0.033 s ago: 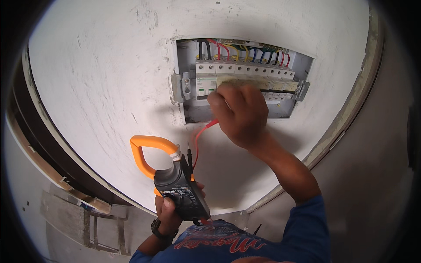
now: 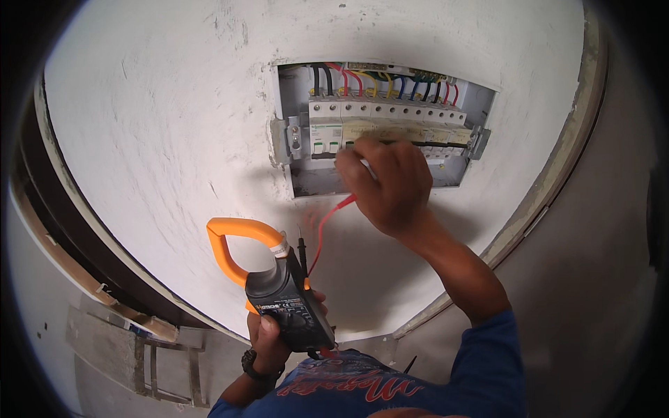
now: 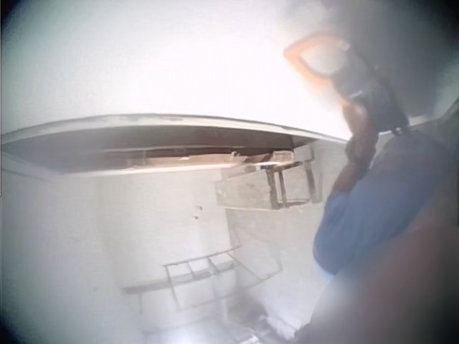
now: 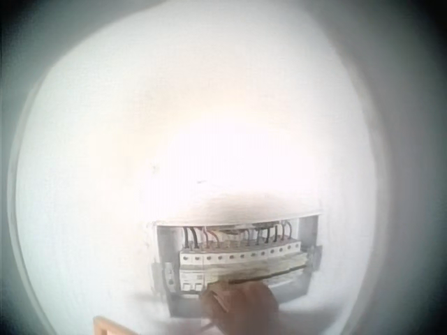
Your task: The person uses a digital clamp multimeter to test voltage at multiple terminals in a wall-mounted electrical distribution board. They repeatedly place the red probe on different breaker terminals while holding the multimeter steady, then briefly toggle a breaker switch before continuing measurements.
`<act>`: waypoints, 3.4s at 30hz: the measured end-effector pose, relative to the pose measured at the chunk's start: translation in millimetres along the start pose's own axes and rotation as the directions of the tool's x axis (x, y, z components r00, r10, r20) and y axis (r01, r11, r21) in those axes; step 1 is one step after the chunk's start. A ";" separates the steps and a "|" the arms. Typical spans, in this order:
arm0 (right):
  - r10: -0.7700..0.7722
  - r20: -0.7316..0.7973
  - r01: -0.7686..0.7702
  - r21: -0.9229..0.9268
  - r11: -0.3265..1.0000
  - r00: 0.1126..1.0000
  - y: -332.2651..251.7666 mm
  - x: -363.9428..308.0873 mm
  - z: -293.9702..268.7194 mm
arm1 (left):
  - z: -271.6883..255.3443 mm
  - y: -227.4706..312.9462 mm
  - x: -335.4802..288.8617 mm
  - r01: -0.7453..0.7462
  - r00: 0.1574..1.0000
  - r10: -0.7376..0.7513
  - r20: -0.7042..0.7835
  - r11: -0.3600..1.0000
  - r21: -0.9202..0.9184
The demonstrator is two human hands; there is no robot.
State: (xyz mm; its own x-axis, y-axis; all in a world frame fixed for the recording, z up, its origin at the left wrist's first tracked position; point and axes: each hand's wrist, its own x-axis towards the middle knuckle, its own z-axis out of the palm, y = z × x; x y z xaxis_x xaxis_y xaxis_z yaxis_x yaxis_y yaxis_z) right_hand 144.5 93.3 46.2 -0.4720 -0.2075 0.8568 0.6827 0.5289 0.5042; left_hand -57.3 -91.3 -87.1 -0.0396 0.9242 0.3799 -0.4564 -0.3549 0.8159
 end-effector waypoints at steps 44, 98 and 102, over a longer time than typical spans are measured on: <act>0.119 -0.099 -0.132 -0.134 0.982 0.988 90.8 -59.1 -38.7 | 29.8 -16.9 16.1 0.055 0.997 -0.056 0.058 0.998 0.017; 0.277 0.104 -0.285 0.569 0.771 0.955 -19.4 -60.2 -103.1 | 63.3 70.2 43.4 -0.150 0.986 0.138 0.089 0.977 0.154; 0.184 -0.025 -0.145 0.516 0.844 0.983 -9.0 -16.7 -77.8 | 76.1 80.6 67.9 -0.151 0.989 0.151 0.005 0.987 0.057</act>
State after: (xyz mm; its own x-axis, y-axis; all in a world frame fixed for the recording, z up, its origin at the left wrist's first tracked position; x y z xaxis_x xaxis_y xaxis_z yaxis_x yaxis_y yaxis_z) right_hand 189.7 28.0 35.8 -0.3244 -0.1276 0.9373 0.3568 0.9011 0.2462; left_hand -29.1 -67.9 37.6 -0.1037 0.8595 0.5005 -0.3935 -0.4976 0.7730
